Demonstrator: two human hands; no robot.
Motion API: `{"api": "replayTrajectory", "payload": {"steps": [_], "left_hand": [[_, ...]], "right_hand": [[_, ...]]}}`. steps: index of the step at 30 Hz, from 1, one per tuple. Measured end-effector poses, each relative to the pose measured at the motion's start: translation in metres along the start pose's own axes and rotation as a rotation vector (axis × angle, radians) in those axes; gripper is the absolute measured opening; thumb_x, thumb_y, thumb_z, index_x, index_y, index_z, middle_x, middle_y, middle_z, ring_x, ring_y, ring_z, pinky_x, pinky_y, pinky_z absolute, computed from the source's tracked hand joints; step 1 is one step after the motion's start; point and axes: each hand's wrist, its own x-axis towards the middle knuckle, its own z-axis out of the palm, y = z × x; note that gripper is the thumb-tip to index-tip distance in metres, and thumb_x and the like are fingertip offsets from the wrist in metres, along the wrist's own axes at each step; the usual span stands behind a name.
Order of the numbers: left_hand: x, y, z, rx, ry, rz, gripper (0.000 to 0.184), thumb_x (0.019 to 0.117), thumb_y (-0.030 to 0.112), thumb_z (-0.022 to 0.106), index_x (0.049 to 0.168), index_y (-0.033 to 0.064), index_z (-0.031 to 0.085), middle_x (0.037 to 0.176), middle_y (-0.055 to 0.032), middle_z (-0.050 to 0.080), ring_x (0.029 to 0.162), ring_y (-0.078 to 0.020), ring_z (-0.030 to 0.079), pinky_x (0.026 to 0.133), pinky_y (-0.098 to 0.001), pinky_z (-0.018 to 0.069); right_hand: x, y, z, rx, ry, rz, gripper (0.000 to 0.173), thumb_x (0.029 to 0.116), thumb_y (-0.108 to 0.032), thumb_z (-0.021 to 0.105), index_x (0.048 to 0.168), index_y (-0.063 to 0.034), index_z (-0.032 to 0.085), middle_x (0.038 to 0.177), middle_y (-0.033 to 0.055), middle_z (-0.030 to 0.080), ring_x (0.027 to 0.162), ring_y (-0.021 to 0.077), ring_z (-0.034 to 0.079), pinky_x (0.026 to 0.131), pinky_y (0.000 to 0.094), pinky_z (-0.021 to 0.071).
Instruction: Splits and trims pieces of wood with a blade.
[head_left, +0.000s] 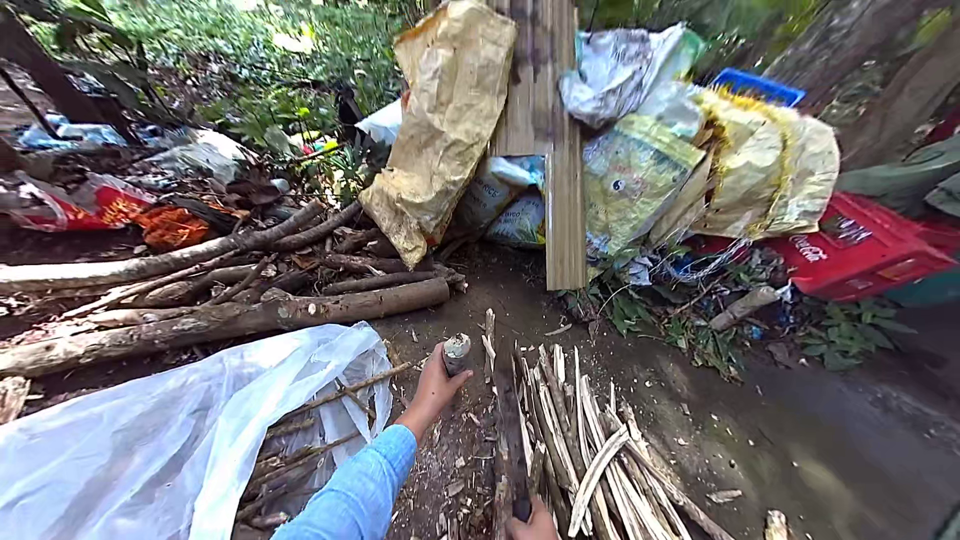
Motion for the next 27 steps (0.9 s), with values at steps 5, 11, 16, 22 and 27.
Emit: {"api": "replayTrajectory", "payload": {"steps": [5, 11, 16, 22, 27], "left_hand": [[0.014, 0.019, -0.001, 0.046, -0.056, -0.099, 0.069, 0.0865, 0.017, 0.083, 0.143, -0.0035, 0.049, 0.134, -0.0239, 0.063, 0.128, -0.0342, 0.061, 0.114, -0.0492, 0.0442], [0.014, 0.027, 0.015, 0.054, -0.097, -0.09, 0.064, 0.0863, 0.015, 0.083, 0.14, -0.0028, 0.053, 0.133, -0.0241, 0.063, 0.128, -0.0354, 0.061, 0.113, -0.0504, 0.0447], [0.012, 0.025, 0.018, 0.081, -0.11, -0.108, 0.064, 0.0885, 0.016, 0.081, 0.142, -0.0023, 0.051, 0.137, -0.0233, 0.061, 0.131, -0.0345, 0.058, 0.115, -0.0488, 0.0429], [0.005, 0.007, 0.013, 0.057, -0.227, -0.125, 0.075, 0.093, 0.019, 0.076, 0.153, -0.0041, 0.037, 0.15, -0.0277, 0.048, 0.14, -0.0386, 0.05, 0.118, -0.0492, 0.0392], [-0.076, 0.022, -0.007, -0.374, -0.505, -0.369, 0.053, 0.1114, 0.035, 0.039, 0.148, -0.0037, 0.039, 0.139, -0.0235, 0.055, 0.124, -0.0328, 0.058, 0.103, -0.0487, 0.0487]], "right_hand": [[-0.068, -0.088, -0.047, -0.039, 0.169, -0.396, 0.042, 0.0858, -0.006, 0.07, 0.123, 0.0091, 0.057, 0.076, 0.0165, 0.065, 0.06, 0.0255, 0.065, 0.063, 0.0467, 0.0571], [-0.117, -0.128, -0.051, -0.187, 0.431, -0.794, 0.032, 0.0837, -0.01, 0.072, 0.108, 0.01, 0.063, 0.074, 0.0159, 0.065, 0.063, 0.027, 0.064, 0.061, 0.046, 0.054], [-0.093, -0.138, -0.035, -0.604, 0.191, -0.238, 0.043, 0.0966, -0.019, 0.065, 0.134, -0.0004, 0.053, 0.102, 0.0215, 0.072, 0.099, 0.0372, 0.072, 0.087, 0.0543, 0.0562], [-0.071, -0.144, -0.039, -0.569, 0.058, -0.144, 0.05, 0.0976, -0.021, 0.065, 0.14, -0.0013, 0.047, 0.111, 0.0212, 0.07, 0.107, 0.0345, 0.07, 0.093, 0.052, 0.0545], [-0.081, -0.153, -0.022, -0.381, 0.011, -0.206, 0.054, 0.101, -0.036, 0.065, 0.134, 0.0042, 0.05, 0.106, 0.0213, 0.068, 0.098, 0.0339, 0.069, 0.089, 0.0522, 0.0548]]}}
